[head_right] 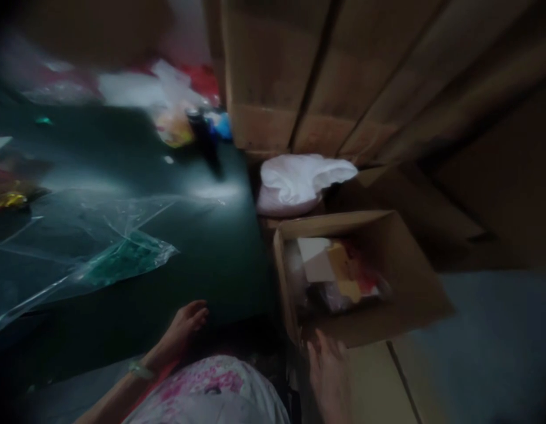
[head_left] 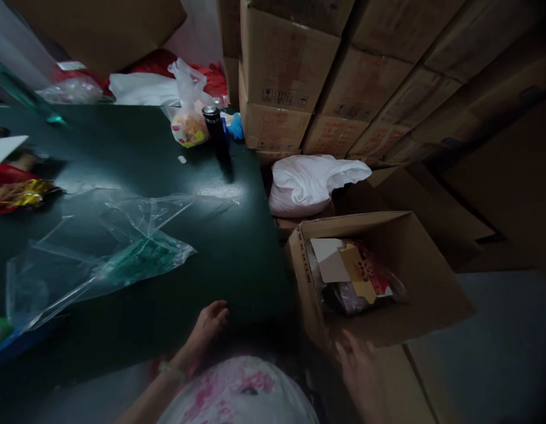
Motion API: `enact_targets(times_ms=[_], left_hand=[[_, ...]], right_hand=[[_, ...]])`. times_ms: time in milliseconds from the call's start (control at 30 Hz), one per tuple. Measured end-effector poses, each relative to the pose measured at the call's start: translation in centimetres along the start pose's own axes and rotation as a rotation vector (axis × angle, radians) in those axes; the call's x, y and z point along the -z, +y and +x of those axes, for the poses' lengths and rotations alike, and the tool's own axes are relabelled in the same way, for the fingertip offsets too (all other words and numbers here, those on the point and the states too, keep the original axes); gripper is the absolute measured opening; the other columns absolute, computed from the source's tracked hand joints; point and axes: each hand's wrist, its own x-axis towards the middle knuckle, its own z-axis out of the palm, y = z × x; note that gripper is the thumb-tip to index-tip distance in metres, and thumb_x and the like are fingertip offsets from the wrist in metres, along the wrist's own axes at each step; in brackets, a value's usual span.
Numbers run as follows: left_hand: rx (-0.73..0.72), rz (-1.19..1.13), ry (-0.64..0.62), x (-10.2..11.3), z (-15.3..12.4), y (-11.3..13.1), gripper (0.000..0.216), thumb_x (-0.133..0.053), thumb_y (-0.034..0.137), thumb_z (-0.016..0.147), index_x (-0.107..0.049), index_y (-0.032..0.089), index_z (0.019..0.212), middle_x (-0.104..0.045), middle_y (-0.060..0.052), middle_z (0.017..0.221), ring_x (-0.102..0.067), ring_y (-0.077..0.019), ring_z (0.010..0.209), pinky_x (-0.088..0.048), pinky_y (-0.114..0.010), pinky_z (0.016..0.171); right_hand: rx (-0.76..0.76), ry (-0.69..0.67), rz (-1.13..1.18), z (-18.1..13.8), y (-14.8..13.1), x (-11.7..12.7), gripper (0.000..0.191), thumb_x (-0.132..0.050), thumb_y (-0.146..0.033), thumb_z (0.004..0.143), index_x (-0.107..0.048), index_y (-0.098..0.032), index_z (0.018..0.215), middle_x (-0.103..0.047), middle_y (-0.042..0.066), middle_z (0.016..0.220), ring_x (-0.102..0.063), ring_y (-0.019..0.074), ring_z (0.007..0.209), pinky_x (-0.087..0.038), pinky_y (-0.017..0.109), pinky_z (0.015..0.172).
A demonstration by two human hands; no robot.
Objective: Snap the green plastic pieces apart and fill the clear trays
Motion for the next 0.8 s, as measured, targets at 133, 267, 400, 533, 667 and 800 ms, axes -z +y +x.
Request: enact_targets(times_ms=[133,267,400,533,667,800], left_hand=[[-0.010,0.025,0.024,-0.5,-0.3,0.7,0.062,-0.063,0.052,0.060,-0.055,0.010,0.104,-0.061,-0.009,0.080,-0.060,-0.0198,0.069,-0.047,-0.029,0.057],[-0.017,0.072,0.039,-1.0,-0.4,1.4,0.064,-0.065,0.053,0.056,-0.057,0.011,0.103,-0.062,-0.010,0.081,-0.061,-0.0225,0.073,-0.047,-0.030,0.059],[-0.023,0.126,0.055,-1.7,-0.4,1.9,0.063,-0.066,0.053,0.054,-0.059,0.010,0.100,-0.062,-0.010,0.081,-0.060,-0.0241,0.075,-0.046,-0.030,0.058],[-0.025,0.172,0.089,-2.5,-0.6,2.2,0.061,-0.066,0.052,0.054,-0.059,0.010,0.098,-0.062,-0.009,0.080,-0.059,-0.0232,0.074,-0.045,-0.029,0.057],[-0.025,0.208,0.124,-3.2,-0.7,2.5,0.056,-0.065,0.048,0.056,-0.058,0.010,0.097,-0.061,-0.008,0.077,-0.058,-0.0215,0.070,-0.044,-0.028,0.055],[-0.018,0.239,0.151,-3.6,-0.5,2.3,0.046,-0.067,0.040,0.061,-0.059,0.009,0.094,-0.061,-0.006,0.075,-0.059,-0.0209,0.071,-0.044,-0.028,0.057]], right_hand=[[0.014,-0.015,0.003,0.6,0.1,0.2,0.041,-0.032,-0.040,0.090,-0.059,-0.013,0.105,-0.068,0.010,0.084,-0.061,0.0214,0.076,-0.045,0.038,0.076],[0.028,-0.037,0.006,0.8,0.2,0.6,0.038,-0.033,-0.037,0.089,-0.059,-0.014,0.107,-0.068,0.009,0.083,-0.062,0.0222,0.080,-0.045,0.038,0.078],[0.052,-0.019,0.019,0.9,0.3,1.3,0.036,-0.035,-0.035,0.089,-0.060,-0.016,0.105,-0.069,0.009,0.082,-0.061,0.0224,0.080,-0.046,0.037,0.076],[0.068,-0.011,0.011,1.1,0.5,1.6,0.035,-0.034,-0.033,0.089,-0.061,-0.015,0.103,-0.068,0.010,0.085,-0.061,0.0218,0.079,-0.046,0.036,0.076],[0.088,-0.037,0.014,1.2,0.6,1.7,0.033,-0.037,-0.032,0.089,-0.060,-0.014,0.103,-0.068,0.010,0.089,-0.060,0.0215,0.081,-0.044,0.036,0.079],[0.094,-0.055,0.083,1.0,0.9,1.8,0.033,-0.038,-0.031,0.089,-0.059,-0.012,0.104,-0.066,0.011,0.085,-0.058,0.0226,0.081,-0.044,0.038,0.080]])
